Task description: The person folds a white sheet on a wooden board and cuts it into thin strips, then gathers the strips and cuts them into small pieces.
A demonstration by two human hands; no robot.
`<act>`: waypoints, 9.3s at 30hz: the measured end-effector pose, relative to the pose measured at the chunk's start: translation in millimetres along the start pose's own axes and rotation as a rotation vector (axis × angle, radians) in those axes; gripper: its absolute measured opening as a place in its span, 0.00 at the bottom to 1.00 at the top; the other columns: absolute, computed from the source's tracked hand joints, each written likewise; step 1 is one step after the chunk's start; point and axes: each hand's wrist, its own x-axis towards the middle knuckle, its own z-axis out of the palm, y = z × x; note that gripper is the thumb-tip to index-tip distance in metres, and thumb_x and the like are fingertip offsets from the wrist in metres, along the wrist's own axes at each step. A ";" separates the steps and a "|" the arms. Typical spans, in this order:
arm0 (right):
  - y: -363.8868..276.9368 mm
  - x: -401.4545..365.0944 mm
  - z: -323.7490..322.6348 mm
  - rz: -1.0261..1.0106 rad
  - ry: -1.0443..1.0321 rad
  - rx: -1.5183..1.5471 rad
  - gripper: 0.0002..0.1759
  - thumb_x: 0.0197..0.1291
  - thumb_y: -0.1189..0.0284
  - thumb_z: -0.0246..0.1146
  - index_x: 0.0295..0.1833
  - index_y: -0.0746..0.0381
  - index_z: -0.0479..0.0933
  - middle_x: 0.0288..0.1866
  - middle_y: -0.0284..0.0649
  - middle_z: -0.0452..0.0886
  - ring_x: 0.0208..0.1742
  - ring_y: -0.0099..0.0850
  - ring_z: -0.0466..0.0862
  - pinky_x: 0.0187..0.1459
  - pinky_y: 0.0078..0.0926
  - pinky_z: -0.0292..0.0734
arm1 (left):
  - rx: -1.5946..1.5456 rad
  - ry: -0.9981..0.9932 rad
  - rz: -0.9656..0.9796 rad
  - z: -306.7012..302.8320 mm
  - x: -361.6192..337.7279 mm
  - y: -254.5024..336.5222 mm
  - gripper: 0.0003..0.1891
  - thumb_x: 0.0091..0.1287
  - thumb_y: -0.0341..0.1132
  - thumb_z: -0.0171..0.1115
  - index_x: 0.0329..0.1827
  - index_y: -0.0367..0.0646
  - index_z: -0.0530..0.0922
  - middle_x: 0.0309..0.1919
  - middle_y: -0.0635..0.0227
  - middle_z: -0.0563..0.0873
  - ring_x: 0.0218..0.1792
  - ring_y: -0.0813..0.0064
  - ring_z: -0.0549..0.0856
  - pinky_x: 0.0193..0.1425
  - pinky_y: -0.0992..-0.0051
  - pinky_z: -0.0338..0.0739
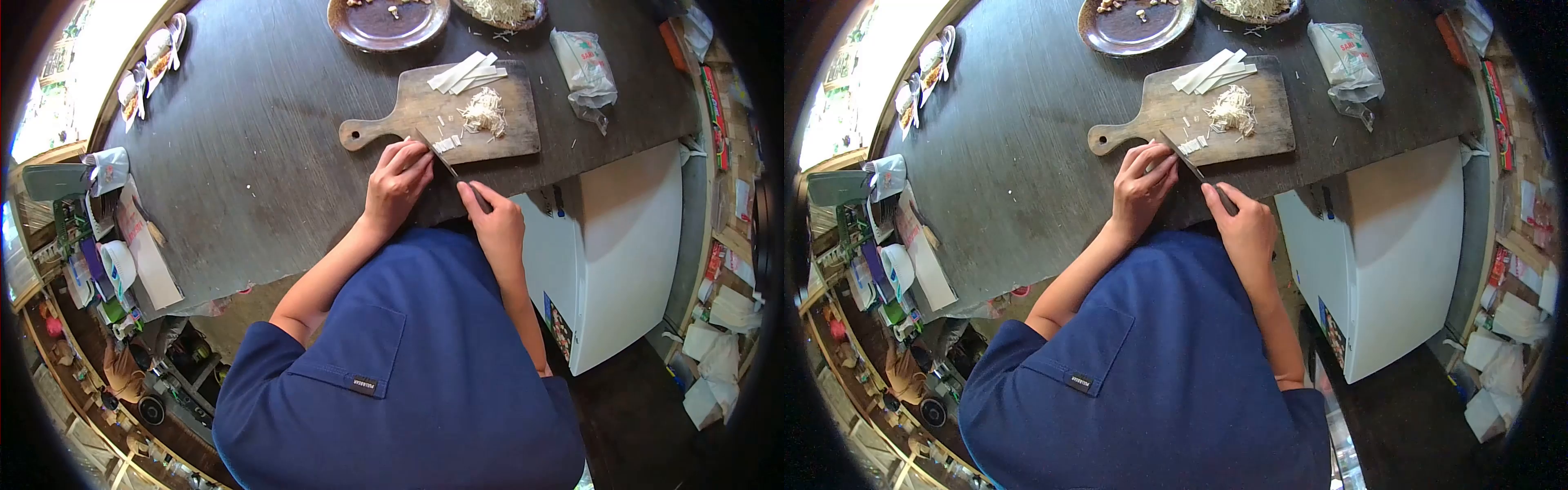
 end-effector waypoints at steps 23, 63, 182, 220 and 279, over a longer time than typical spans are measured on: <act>13.7 -6.7 -1.9 -0.029 0.048 -0.004 0.28 0.70 0.43 0.71 0.52 0.59 0.93 0.37 0.55 0.91 0.42 0.55 0.92 0.44 0.44 0.86 | 0.001 0.027 0.011 2.7 -1.7 -3.4 0.13 0.60 0.23 0.78 0.49 0.40 0.91 0.50 0.65 0.90 0.56 0.58 0.88 0.64 0.63 0.86; 4.0 -16.1 -8.7 -0.039 -0.005 0.003 0.27 0.72 0.42 0.68 0.47 0.57 0.93 0.25 0.44 0.88 0.34 0.48 0.91 0.40 0.40 0.82 | 0.007 0.077 0.031 3.1 -2.9 -1.6 0.13 0.61 0.23 0.78 0.49 0.40 0.92 0.48 0.65 0.89 0.54 0.60 0.88 0.59 0.63 0.85; 29.5 -40.7 -7.3 -0.395 0.246 0.027 0.22 0.77 0.65 0.67 0.72 0.59 0.81 0.49 0.50 0.89 0.47 0.53 0.91 0.48 0.49 0.87 | 0.091 -0.178 0.093 -0.6 23.9 6.8 0.23 0.62 0.18 0.67 0.61 0.45 0.88 0.53 0.63 0.87 0.53 0.59 0.86 0.59 0.62 0.85; 38.5 -50.1 -2.4 -0.425 0.310 -0.161 0.26 0.77 0.60 0.67 0.77 0.50 0.79 0.38 0.41 0.82 0.33 0.47 0.89 0.34 0.45 0.85 | 0.185 -0.295 0.219 -0.5 33.7 2.3 0.24 0.63 0.21 0.67 0.64 0.43 0.85 0.55 0.64 0.83 0.53 0.62 0.85 0.58 0.63 0.86; 42.2 -44.1 10.4 -0.378 0.359 -0.405 0.25 0.78 0.53 0.66 0.76 0.43 0.79 0.31 0.39 0.83 0.25 0.42 0.89 0.26 0.42 0.86 | 0.412 -0.177 0.189 24.7 -0.2 15.6 0.30 0.67 0.33 0.68 0.74 0.32 0.79 0.68 0.56 0.81 0.69 0.56 0.78 0.77 0.63 0.74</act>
